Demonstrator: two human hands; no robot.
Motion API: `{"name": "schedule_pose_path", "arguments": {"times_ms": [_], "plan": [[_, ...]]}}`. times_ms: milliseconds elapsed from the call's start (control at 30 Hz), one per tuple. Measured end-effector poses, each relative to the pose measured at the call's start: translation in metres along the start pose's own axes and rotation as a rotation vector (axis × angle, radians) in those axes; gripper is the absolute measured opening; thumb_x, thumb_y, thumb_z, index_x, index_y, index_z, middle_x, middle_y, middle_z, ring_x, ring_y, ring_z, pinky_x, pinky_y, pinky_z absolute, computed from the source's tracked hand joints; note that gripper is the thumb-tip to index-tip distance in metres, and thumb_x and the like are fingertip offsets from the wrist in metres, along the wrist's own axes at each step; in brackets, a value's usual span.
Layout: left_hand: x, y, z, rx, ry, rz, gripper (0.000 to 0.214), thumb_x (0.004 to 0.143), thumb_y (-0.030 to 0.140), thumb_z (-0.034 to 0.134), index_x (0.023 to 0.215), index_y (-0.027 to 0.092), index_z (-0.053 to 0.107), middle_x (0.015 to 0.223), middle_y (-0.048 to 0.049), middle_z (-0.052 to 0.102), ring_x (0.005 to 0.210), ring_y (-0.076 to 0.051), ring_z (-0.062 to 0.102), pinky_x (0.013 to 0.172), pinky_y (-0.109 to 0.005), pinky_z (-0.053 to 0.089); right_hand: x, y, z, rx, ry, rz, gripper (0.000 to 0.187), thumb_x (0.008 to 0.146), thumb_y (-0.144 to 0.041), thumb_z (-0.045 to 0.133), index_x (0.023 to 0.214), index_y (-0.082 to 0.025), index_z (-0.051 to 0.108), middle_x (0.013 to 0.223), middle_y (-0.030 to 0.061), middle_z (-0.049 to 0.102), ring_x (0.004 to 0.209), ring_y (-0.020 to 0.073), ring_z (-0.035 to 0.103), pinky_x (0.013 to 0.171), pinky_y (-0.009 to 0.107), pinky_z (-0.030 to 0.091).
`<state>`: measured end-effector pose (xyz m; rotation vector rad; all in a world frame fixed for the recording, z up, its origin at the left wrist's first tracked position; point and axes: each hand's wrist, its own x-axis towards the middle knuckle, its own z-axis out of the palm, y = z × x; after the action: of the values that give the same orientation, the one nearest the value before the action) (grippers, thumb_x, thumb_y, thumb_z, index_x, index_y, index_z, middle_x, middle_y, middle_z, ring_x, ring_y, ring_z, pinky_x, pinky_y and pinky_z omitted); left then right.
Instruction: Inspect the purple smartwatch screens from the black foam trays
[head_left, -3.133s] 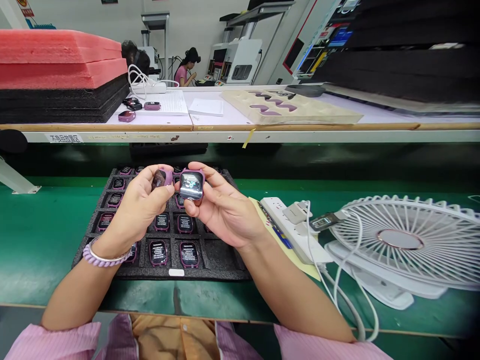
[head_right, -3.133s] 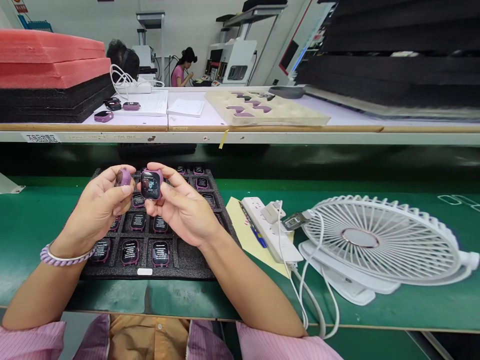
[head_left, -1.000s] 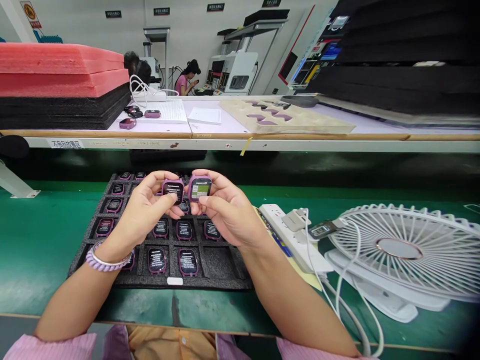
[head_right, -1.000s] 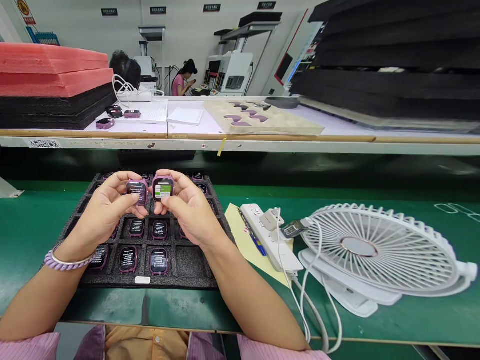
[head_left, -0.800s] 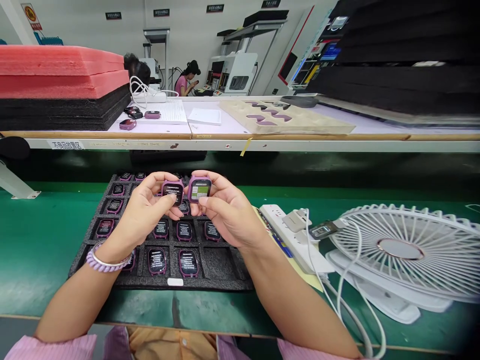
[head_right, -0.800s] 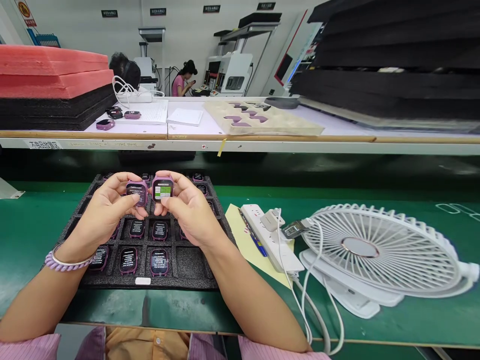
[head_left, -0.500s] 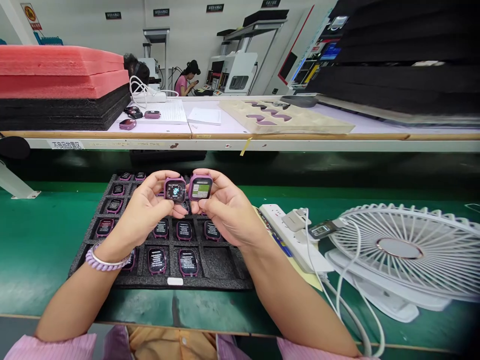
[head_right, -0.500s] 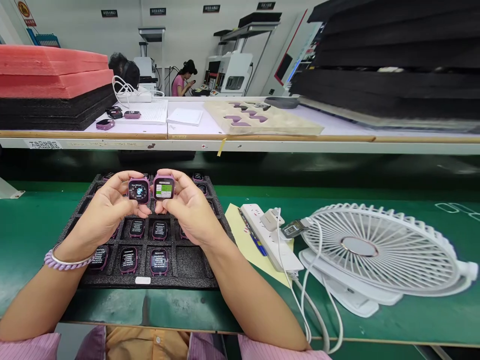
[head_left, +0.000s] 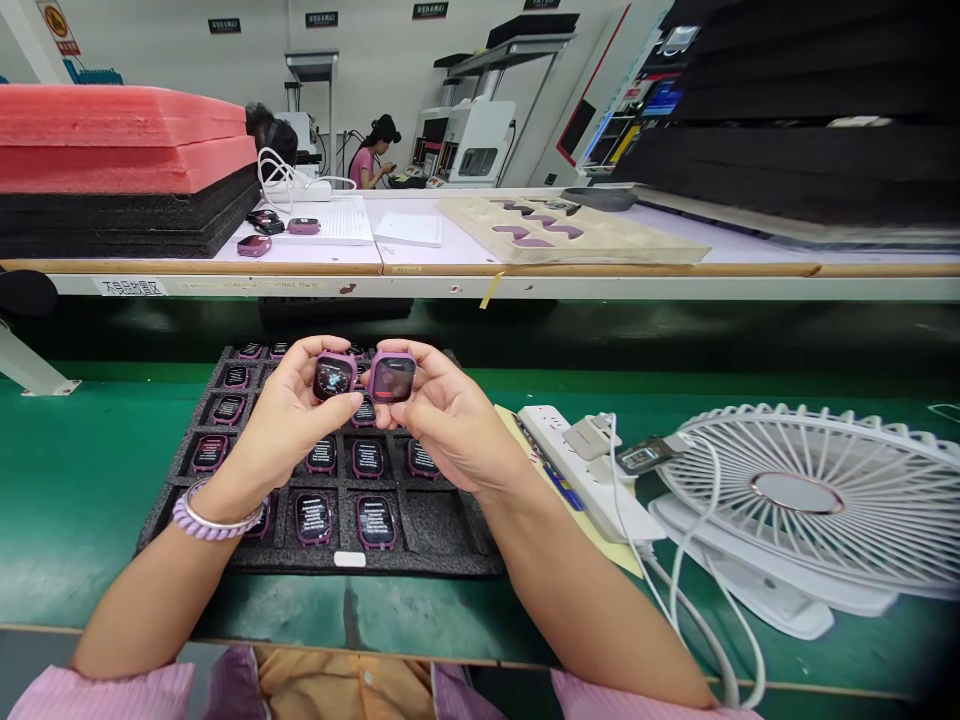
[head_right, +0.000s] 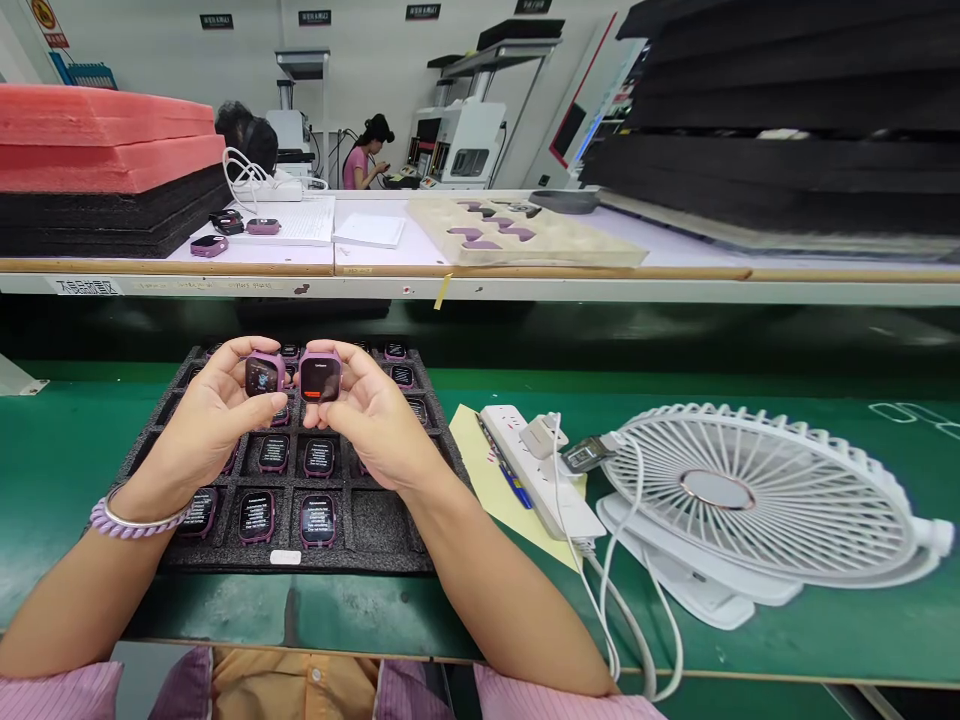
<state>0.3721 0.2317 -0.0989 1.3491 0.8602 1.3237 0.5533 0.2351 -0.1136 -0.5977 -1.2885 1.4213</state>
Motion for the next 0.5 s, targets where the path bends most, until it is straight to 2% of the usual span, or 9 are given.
{"name": "schedule_pose_path", "arguments": {"times_ms": [67,133,333,500], "plan": [[-0.0002,-0.001,-0.0009,0.052,0.049,0.046,0.043,0.072,0.019,0.081,0.11,0.019,0.062,0.091,0.0013,0.063,0.083,-0.011,0.061,0.073,-0.019,0.051,-0.0007,0.0007,0.0002,-0.011,-0.003,0.016,0.051,0.074,-0.016,0.073,0.122,-0.024,0.059,0.098,0.0004,0.067,0.072,0.0143,0.062,0.069,0.029,0.054],[-0.0004,-0.0008,-0.0017,0.118,0.092,0.073,0.036,0.074,0.019,0.078,0.107,0.02,0.064,0.088,0.0018,0.061,0.083,-0.011,0.057,0.074,-0.019,0.048,-0.0008,0.0013,0.0001,-0.023,0.001,0.027,0.051,0.074,-0.017,0.072,0.122,-0.024,0.059,0.098,0.0006,0.067,0.072,0.0152,0.063,0.068,0.03,0.054],[0.0008,0.0028,-0.0017,0.138,0.13,0.037,0.04,0.072,0.021,0.075,0.11,0.02,0.064,0.084,0.0023,0.056,0.071,-0.012,0.049,0.064,-0.022,0.041,0.0007,0.0029,0.0,-0.004,-0.016,0.025,0.052,0.071,-0.017,0.069,0.122,-0.025,0.06,0.103,0.0014,0.069,0.071,0.0151,0.063,0.068,0.03,0.054],[0.0015,0.002,-0.0021,0.156,0.128,0.039,0.042,0.071,0.02,0.075,0.112,0.02,0.065,0.083,0.0022,0.055,0.072,-0.012,0.048,0.062,-0.022,0.039,0.0013,0.0035,0.0005,0.021,-0.024,0.024,0.052,0.071,-0.015,0.069,0.121,-0.024,0.06,0.105,0.0014,0.069,0.071,0.0147,0.064,0.067,0.029,0.053]]}}
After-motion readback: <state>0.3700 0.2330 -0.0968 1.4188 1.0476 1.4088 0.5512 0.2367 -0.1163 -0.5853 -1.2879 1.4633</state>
